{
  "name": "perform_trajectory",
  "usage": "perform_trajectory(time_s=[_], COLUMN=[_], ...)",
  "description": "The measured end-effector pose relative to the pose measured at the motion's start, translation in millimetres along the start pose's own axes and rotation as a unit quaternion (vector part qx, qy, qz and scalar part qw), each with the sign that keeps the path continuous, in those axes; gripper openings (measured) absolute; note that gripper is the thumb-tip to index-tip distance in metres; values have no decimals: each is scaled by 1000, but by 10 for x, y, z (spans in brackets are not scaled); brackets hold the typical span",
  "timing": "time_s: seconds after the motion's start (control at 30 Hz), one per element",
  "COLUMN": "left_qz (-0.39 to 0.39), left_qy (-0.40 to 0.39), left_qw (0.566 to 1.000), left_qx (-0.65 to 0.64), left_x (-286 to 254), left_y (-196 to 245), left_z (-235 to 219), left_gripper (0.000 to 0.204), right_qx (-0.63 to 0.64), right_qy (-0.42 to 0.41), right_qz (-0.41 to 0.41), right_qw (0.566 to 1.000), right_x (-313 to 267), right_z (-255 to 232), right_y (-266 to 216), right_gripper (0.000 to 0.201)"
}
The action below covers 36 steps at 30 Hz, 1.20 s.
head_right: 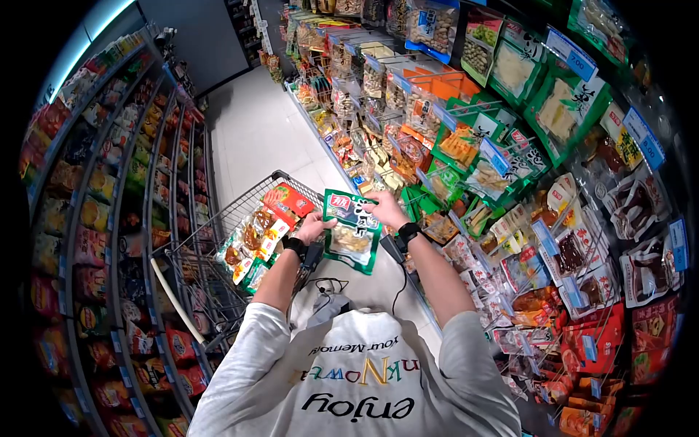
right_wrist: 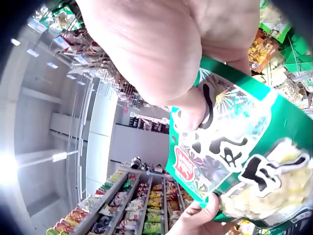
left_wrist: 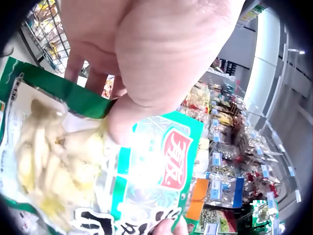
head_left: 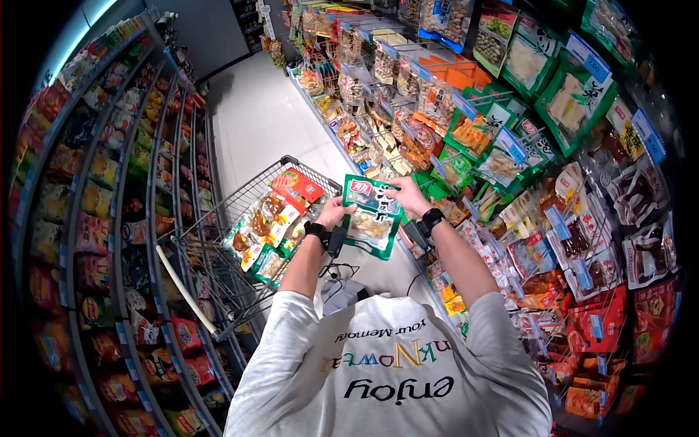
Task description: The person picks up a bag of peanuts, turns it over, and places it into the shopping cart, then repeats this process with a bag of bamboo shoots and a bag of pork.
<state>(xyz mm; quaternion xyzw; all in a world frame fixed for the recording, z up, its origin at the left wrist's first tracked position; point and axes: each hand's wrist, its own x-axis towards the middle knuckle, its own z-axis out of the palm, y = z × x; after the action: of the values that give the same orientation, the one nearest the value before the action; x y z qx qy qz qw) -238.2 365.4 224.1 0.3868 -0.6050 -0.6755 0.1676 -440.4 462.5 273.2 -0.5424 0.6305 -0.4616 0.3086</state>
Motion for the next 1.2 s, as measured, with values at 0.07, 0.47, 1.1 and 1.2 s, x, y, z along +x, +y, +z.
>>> perform_trajectory(time_s=[0.07, 0.47, 1.1, 1.2], left_qz=[19, -13, -39, -42], left_qy=[2, 118, 104, 124], left_qw=[999, 965, 960, 964], left_qx=[-39, -233, -256, -232], left_x=[3, 210, 217, 268], left_y=[-47, -37, 102, 79], left_z=[34, -39, -139, -117], left_gripper=[14, 15, 31, 30], right_qx=[9, 359, 420, 411], right_qy=[26, -9, 2, -1], right_qz=[15, 185, 179, 194], right_qw=[1000, 915, 889, 891], right_x=[-22, -72, -14, -41], right_z=[-100, 78, 95, 66], right_y=[3, 595, 199, 245], right_gripper=[18, 23, 25, 23])
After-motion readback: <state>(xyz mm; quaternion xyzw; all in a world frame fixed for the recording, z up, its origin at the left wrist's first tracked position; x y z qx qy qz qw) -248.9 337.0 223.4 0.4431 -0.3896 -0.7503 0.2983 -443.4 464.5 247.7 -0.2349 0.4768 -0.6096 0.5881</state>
